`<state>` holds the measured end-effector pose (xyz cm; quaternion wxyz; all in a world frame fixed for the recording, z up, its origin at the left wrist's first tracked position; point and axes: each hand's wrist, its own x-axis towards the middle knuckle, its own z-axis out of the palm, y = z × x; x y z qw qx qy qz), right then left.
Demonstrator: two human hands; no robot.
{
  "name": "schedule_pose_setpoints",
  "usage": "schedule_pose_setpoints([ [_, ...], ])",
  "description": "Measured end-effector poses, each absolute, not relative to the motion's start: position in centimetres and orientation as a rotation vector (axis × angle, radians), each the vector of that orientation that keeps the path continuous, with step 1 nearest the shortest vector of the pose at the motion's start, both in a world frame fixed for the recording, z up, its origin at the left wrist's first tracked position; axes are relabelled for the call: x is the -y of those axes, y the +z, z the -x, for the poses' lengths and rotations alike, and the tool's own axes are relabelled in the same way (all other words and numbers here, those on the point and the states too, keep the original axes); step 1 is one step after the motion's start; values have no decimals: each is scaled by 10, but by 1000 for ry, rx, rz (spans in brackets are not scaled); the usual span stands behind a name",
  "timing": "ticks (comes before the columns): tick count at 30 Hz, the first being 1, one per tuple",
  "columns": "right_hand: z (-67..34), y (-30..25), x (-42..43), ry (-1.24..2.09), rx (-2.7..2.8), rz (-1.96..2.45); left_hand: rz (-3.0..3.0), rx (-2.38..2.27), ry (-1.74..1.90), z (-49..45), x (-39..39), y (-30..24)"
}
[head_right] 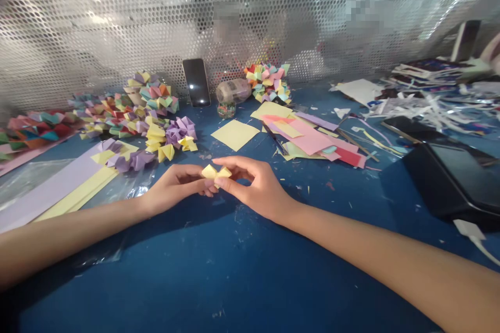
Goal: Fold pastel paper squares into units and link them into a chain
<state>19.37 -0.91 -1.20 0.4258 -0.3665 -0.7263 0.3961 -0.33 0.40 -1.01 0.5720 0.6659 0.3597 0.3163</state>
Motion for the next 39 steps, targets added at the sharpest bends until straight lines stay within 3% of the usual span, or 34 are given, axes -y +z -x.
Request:
schedule_pose_setpoints([
  [14, -194, -16, 7, 904, 1767, 934, -1517, -870, 748, 5, -5, -10],
  [24, -211, -9, -2, -239, 2219, 649, -1667, -884, 771, 7, -3, -11],
  [32, -209, 1, 0, -189, 2484, 562, -2120, -943, 764, 9, 7, -9],
  [39, -207, 3, 5, -269, 2650, 534, -2155, -928, 776, 7, 8, -8],
])
